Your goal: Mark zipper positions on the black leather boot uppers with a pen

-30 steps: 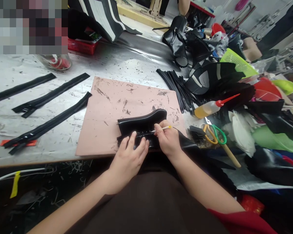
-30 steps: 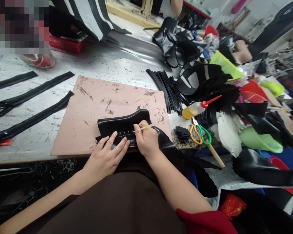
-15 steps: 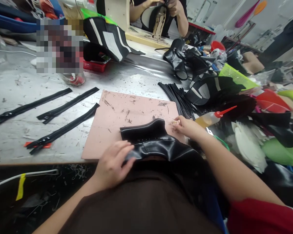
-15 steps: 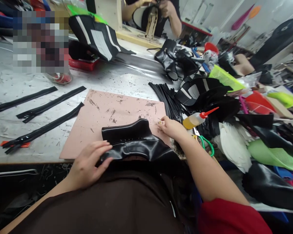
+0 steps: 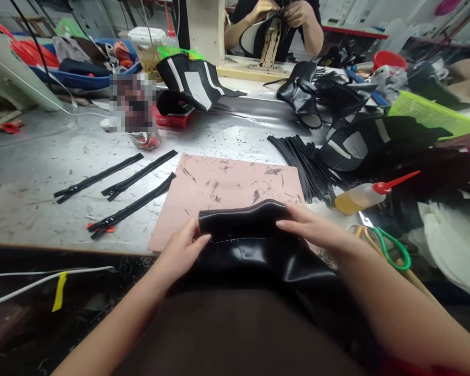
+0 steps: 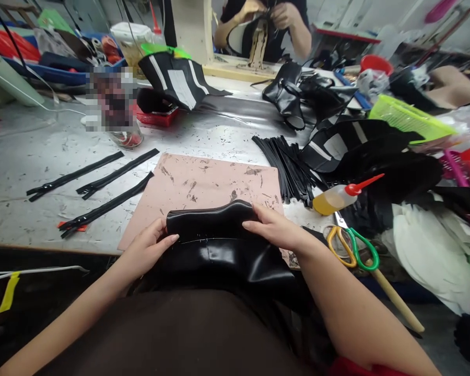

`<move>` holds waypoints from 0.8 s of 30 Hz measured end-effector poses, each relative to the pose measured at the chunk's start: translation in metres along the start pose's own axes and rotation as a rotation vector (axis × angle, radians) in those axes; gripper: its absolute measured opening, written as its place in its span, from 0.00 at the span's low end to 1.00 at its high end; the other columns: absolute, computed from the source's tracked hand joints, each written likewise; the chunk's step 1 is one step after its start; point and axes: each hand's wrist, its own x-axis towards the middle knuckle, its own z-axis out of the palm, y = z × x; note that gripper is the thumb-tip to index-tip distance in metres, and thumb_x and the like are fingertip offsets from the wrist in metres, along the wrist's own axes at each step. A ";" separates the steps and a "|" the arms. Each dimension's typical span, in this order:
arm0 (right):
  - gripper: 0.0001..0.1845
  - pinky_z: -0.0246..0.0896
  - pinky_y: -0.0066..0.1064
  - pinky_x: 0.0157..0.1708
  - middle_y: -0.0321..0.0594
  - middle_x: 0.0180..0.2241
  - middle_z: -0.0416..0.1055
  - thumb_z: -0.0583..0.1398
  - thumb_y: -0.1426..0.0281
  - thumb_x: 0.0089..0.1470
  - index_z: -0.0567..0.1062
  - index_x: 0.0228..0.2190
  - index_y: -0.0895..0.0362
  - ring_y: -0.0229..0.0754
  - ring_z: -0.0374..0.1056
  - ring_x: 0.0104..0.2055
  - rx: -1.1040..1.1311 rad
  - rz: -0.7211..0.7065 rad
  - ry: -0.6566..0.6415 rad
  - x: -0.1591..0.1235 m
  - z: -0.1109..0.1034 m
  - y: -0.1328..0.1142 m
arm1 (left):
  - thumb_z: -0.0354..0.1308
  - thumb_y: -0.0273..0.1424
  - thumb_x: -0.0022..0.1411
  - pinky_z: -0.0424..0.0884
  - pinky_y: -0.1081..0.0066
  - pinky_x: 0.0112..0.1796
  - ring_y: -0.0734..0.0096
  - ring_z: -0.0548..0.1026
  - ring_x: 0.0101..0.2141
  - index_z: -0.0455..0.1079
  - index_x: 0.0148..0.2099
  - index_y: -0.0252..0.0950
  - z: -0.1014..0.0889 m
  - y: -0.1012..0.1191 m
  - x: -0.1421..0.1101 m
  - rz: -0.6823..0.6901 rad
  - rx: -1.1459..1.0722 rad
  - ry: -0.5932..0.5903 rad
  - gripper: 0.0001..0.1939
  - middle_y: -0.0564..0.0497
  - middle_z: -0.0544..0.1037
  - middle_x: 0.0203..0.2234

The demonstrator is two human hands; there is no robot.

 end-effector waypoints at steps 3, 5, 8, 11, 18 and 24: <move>0.14 0.68 0.35 0.35 0.39 0.34 0.75 0.63 0.68 0.41 0.73 0.35 0.55 0.47 0.70 0.38 -0.041 0.015 -0.068 -0.007 0.006 0.004 | 0.53 0.38 0.54 0.69 0.68 0.35 0.68 0.72 0.33 0.64 0.37 0.35 -0.002 0.001 -0.006 -0.071 -0.114 -0.035 0.12 0.52 0.74 0.31; 0.13 0.68 0.32 0.29 0.36 0.27 0.75 0.66 0.73 0.34 0.75 0.29 0.56 0.46 0.71 0.31 -0.129 0.057 -0.133 -0.012 0.013 0.008 | 0.56 0.38 0.51 0.69 0.67 0.37 0.66 0.73 0.35 0.66 0.39 0.35 -0.002 0.004 -0.011 -0.124 -0.162 -0.124 0.14 0.51 0.76 0.32; 0.11 0.67 0.30 0.26 0.33 0.22 0.74 0.63 0.78 0.34 0.75 0.25 0.56 0.43 0.71 0.26 -0.150 0.113 -0.204 -0.023 0.024 0.006 | 0.59 0.36 0.48 0.69 0.65 0.40 0.62 0.74 0.38 0.70 0.38 0.35 0.000 0.005 -0.021 -0.103 -0.069 -0.291 0.15 0.50 0.77 0.35; 0.08 0.67 0.28 0.26 0.32 0.22 0.73 0.61 0.78 0.35 0.74 0.24 0.57 0.42 0.70 0.26 -0.082 0.096 -0.224 -0.035 0.026 -0.005 | 0.57 0.35 0.49 0.68 0.64 0.42 0.60 0.73 0.38 0.71 0.35 0.35 0.003 0.004 -0.031 0.030 0.068 -0.319 0.11 0.49 0.77 0.34; 0.15 0.68 0.30 0.32 0.36 0.30 0.74 0.59 0.74 0.38 0.72 0.34 0.58 0.44 0.70 0.35 0.043 0.102 -0.329 -0.052 0.021 -0.030 | 0.53 0.34 0.50 0.68 0.65 0.41 0.60 0.73 0.38 0.70 0.39 0.33 0.001 0.011 -0.049 0.059 0.072 -0.297 0.14 0.48 0.77 0.37; 0.24 0.65 0.35 0.43 0.40 0.37 0.73 0.63 0.68 0.38 0.71 0.41 0.60 0.49 0.68 0.44 0.044 0.175 -0.385 -0.060 0.021 -0.033 | 0.60 0.36 0.48 0.66 0.63 0.46 0.56 0.71 0.45 0.67 0.48 0.35 -0.006 0.006 -0.065 -0.016 -0.253 -0.435 0.23 0.48 0.75 0.43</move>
